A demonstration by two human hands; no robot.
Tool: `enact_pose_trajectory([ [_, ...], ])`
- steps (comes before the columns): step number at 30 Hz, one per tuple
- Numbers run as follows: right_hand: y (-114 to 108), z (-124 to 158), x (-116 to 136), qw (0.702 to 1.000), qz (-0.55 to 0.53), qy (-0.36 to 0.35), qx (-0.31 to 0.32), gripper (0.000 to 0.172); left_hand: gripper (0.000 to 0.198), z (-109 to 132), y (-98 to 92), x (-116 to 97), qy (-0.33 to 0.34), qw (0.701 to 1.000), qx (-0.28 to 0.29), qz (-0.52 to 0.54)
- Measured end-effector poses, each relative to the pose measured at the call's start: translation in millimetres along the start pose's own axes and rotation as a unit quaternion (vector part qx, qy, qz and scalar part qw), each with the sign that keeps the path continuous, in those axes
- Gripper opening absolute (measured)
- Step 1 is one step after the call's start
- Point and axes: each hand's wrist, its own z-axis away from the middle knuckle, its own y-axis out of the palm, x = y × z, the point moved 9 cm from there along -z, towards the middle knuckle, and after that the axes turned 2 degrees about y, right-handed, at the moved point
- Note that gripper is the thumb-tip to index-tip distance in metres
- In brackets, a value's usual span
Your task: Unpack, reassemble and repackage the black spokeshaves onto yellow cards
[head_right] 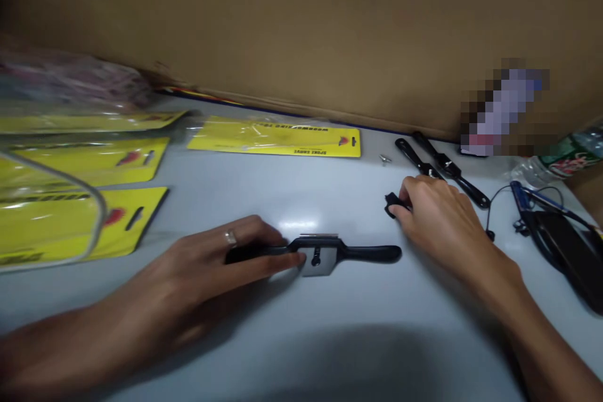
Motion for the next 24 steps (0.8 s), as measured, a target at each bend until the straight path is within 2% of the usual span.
enact_pose_trajectory([
  [7,10,-11,-2,0.987,-0.154,0.017,0.045,0.018,0.059,-3,1.5,-2,0.005,1.000,-0.006,-0.005],
  [15,-4,-7,10,0.940,-0.340,-0.013,-0.008,0.010,0.059,-6,-1.8,-4,0.006,1.000,-0.009,-0.003],
  [19,-7,-7,11,0.945,-0.326,-0.011,-0.023,0.005,0.060,-6,-2.8,-2,0.006,1.000,-0.023,0.014],
  [24,3,-12,6,0.956,-0.292,-0.003,-0.027,0.004,0.047,-8,-3.3,-2,-0.010,1.000,-0.016,0.017],
])
